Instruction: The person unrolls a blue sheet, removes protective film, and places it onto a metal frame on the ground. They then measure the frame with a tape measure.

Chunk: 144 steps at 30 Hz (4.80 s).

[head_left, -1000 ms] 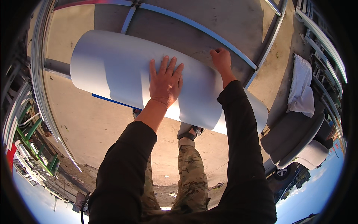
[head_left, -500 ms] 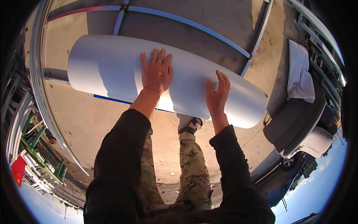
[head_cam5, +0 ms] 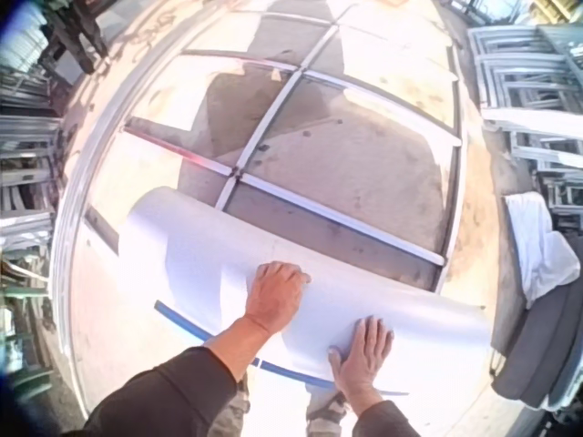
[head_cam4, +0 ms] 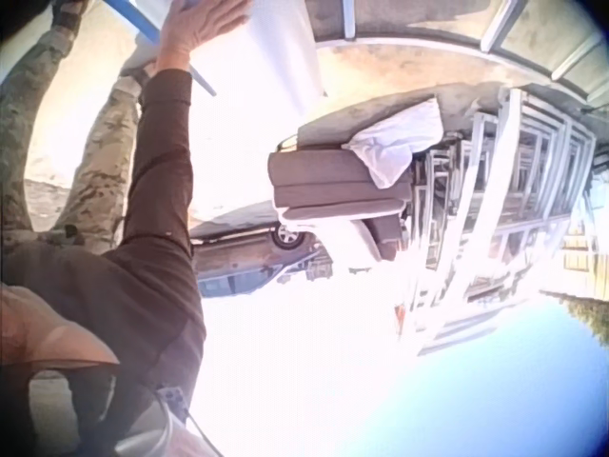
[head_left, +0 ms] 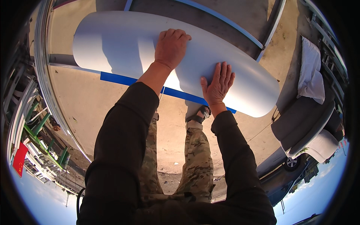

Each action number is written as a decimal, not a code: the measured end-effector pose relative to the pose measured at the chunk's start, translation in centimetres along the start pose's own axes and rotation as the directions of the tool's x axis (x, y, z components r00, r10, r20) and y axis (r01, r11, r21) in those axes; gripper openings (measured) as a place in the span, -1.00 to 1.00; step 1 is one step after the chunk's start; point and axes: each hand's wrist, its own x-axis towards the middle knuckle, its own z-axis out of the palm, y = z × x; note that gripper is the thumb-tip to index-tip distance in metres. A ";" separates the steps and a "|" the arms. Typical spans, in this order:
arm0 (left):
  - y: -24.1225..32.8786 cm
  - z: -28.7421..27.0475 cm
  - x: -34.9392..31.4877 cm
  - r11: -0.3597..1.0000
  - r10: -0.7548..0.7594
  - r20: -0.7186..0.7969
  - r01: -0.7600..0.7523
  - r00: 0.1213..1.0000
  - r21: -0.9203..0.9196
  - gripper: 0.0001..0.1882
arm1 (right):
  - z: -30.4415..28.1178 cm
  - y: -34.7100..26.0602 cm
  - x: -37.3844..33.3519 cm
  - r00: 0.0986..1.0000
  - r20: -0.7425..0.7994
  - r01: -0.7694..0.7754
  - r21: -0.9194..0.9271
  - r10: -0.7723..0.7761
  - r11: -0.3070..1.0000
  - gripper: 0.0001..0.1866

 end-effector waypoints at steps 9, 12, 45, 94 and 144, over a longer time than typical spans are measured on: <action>-1.0 -4.9 -12.2 0.920 -0.164 -0.128 0.105 0.978 -0.377 -0.68 | -0.5 0.4 3.2 0.997 -0.052 0.046 -0.046 -0.048 0.998 -0.24; -0.5 -6.0 -16.0 0.652 -0.568 -0.034 0.424 0.822 -0.629 -0.83 | -0.6 0.8 4.3 0.999 -0.017 0.029 -0.061 -0.030 0.998 -0.27; 20.6 -4.4 -28.3 0.143 -0.673 0.462 0.715 0.577 -0.685 -0.72 | -11.8 0.9 3.0 0.976 -0.155 0.185 0.194 -0.156 0.963 -0.56; 51.7 -44.5 -82.1 -0.003 0.011 0.418 0.419 0.908 -0.908 -0.64 | -33.9 -23.0 -85.3 0.982 -0.056 0.182 0.514 -0.179 0.838 -0.21; 48.0 -21.6 -46.6 0.730 0.162 0.802 0.477 0.574 -0.489 -0.11 | -33.9 14.7 -81.6 -0.137 0.758 -0.430 0.534 0.637 -0.728 -0.50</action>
